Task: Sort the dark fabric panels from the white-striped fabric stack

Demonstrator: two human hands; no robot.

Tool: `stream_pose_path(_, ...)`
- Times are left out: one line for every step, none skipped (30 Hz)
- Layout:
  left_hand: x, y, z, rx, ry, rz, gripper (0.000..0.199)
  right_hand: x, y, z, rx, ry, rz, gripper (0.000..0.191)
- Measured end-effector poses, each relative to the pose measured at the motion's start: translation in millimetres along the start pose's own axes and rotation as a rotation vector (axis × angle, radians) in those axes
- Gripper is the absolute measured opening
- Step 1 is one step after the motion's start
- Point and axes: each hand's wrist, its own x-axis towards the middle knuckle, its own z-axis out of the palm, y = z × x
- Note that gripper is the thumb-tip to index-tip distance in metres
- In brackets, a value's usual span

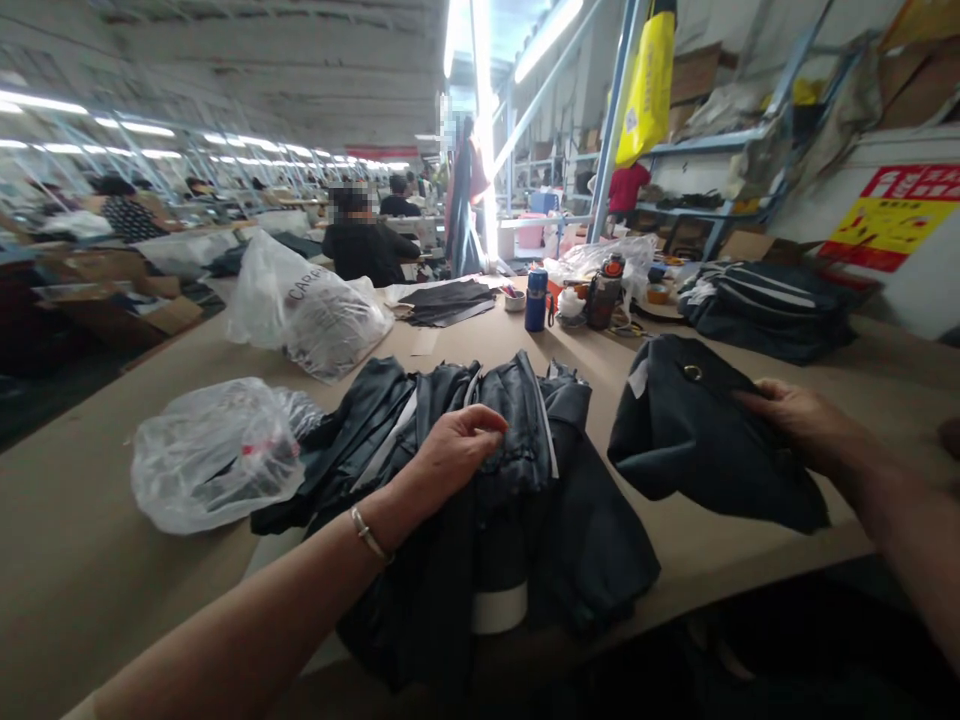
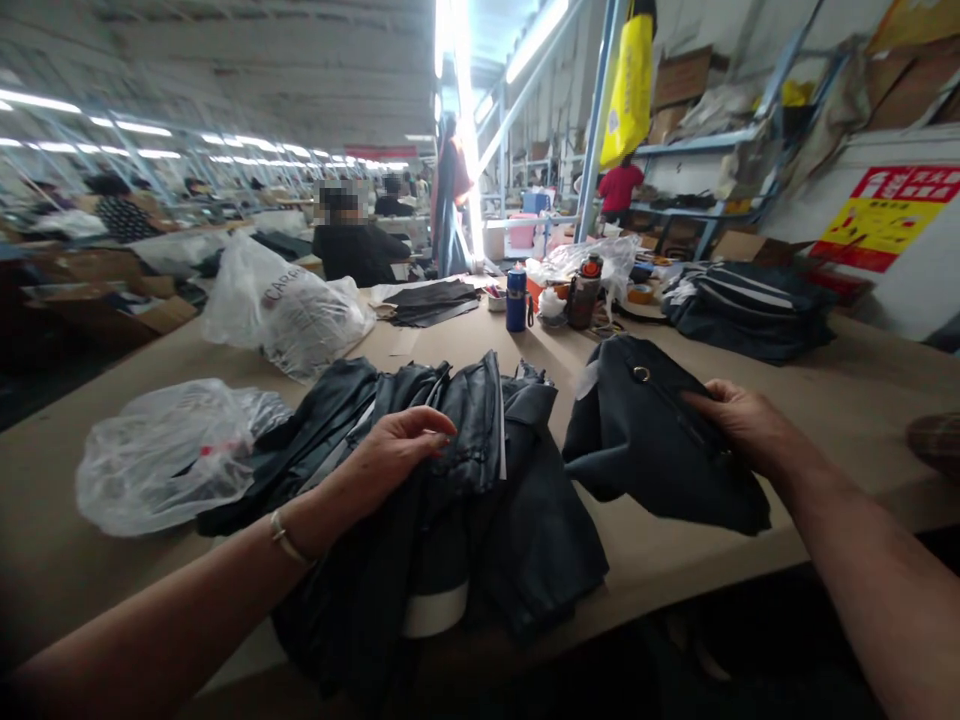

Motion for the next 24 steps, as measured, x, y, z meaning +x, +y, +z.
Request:
stream_pose_path(1,-5,-1.1,0.047,-0.017,-0.009,0.021,10,8,2,-0.116,0.098,-0.021,0.032)
stream_pose_path(2,-9,-0.2,0.096,-0.035,-0.015,0.022,16,14,9,-0.214,0.187,-0.037,0.036)
stream_pose_path(2,-12,2.0,0.146,-0.050,-0.005,0.023,19,16,19,-0.282,0.241,-0.066,0.043)
stream_pose_path(2,-14,5.0,0.201,-0.060,0.017,0.023,19,13,33,-0.316,0.239,-0.130,0.048)
stream_pose_path(2,-15,8.2,0.262,-0.060,0.049,0.024,16,7,51,-0.311,0.190,-0.191,0.049)
stream_pose_path(2,-14,11.4,0.328,-0.054,0.084,0.026,11,-2,71,-0.275,0.104,-0.231,0.046)
stream_pose_path(2,-14,14.4,0.397,-0.049,0.115,0.030,5,-14,93,-0.224,-0.001,-0.264,0.040)
stream_pose_path(2,-13,17.1,0.467,-0.049,0.139,0.035,-2,-27,115,-0.181,-0.099,-0.301,0.035)
stream_pose_path(2,-12,19.6,0.535,-0.057,0.156,0.042,-9,-41,137,-0.137,-0.189,-0.337,0.033)
stream_pose_path(2,-12,21.9,0.603,-0.065,0.167,0.049,-15,-54,158,-0.109,-0.242,-0.373,0.032)
stream_pose_path(2,-13,24.2,0.668,-0.071,0.178,0.054,-20,-66,175,-0.104,-0.267,-0.402,0.031)
stream_pose_path(1,-14,26.1,0.724,-0.073,0.186,0.058,-24,-76,190,-0.110,-0.269,-0.425,0.030)
stream_pose_path(1,-15,27.7,0.770,-0.074,0.190,0.060,-27,-84,201,-0.130,-0.255,-0.441,0.029)
stream_pose_path(0,-16,28.7,0.803,-0.074,0.188,0.061,-28,-89,207,-0.154,-0.240,-0.448,0.028)
stream_pose_path(0,-18,29.1,0.822,-0.072,0.186,0.060,-28,-91,208,-0.176,-0.223,-0.448,0.027)
stream_pose_path(0,-20,28.8,0.827,-0.069,0.190,0.058,-25,-89,205,-0.193,-0.204,-0.438,0.027)
stream_pose_path(0,-22,28.0,0.820,-0.066,0.197,0.057,-21,-84,196,-0.215,-0.178,-0.415,0.028)
stream_pose_path(0,-24,26.9,0.805,-0.062,0.207,0.056,-16,-76,183,-0.244,-0.141,-0.374,0.030)
stream_pose_path(0,-26,25.8,0.784,-0.062,0.219,0.055,-9,-65,165,-0.280,-0.093,-0.312,0.032)
stream_pose_path(1,-28,24.8,0.761,-0.062,0.229,0.054,-2,-51,145,-0.322,-0.039,-0.232,0.036)
stream_pose_path(1,-31,24.1,0.741,-0.059,0.234,0.054,5,-36,124,-0.368,0.011,-0.137,0.040)
stream_pose_path(1,-33,23.7,0.725,-0.051,0.237,0.054,10,-20,103,-0.414,0.049,-0.035,0.045)
stream_pose_path(1,-36,23.5,0.712,-0.037,0.243,0.053,15,-4,85,-0.457,0.073,0.066,0.050)
stream_pose_path(0,-40,23.2,0.703,-0.017,0.253,0.054,18,10,69,-0.493,0.083,0.160,0.054)
